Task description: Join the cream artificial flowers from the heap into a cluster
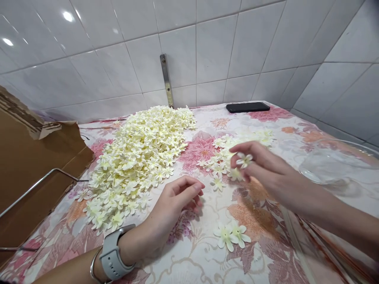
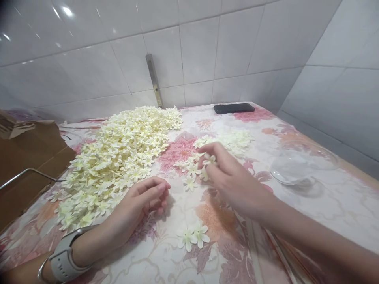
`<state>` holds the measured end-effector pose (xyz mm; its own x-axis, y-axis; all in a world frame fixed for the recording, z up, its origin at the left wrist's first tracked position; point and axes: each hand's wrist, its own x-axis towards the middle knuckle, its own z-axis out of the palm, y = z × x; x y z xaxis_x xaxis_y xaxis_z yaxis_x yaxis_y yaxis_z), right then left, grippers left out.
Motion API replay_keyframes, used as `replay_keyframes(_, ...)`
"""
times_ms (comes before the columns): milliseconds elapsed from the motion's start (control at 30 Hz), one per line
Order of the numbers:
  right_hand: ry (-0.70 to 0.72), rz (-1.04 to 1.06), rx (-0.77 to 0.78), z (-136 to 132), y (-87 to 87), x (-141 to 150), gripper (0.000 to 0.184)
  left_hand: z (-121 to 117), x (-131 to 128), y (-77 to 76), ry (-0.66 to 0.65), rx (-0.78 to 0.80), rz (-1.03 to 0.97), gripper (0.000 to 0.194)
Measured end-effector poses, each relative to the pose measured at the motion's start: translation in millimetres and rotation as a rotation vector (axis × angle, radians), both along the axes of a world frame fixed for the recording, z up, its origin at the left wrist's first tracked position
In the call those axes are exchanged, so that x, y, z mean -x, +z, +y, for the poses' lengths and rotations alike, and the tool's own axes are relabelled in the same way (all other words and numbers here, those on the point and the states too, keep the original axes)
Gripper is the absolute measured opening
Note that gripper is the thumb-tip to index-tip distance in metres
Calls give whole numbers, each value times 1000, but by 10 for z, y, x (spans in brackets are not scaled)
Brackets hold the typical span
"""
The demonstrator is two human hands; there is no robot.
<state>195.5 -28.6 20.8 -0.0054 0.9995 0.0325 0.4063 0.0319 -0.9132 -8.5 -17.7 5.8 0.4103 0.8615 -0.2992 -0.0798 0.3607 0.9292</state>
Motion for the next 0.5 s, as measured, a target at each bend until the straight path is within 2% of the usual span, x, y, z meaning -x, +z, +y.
replay_keyframes(100, 131, 80, 108, -98, -73, 124, 26, -28, -7, 25, -55, -40, 25, 10)
replay_keyframes(233, 178, 83, 89, -161, -148, 218, 21, -48, -10, 32, -81, -74, 36, 12)
replay_keyframes(367, 291, 104, 92, -159, -141, 231, 16, -47, -13, 14, -83, -122, 92, 14)
replay_keyframes(500, 259, 148, 92, -175, -138, 260, 19, -57, 3, -3, -130, -265, 150, 11)
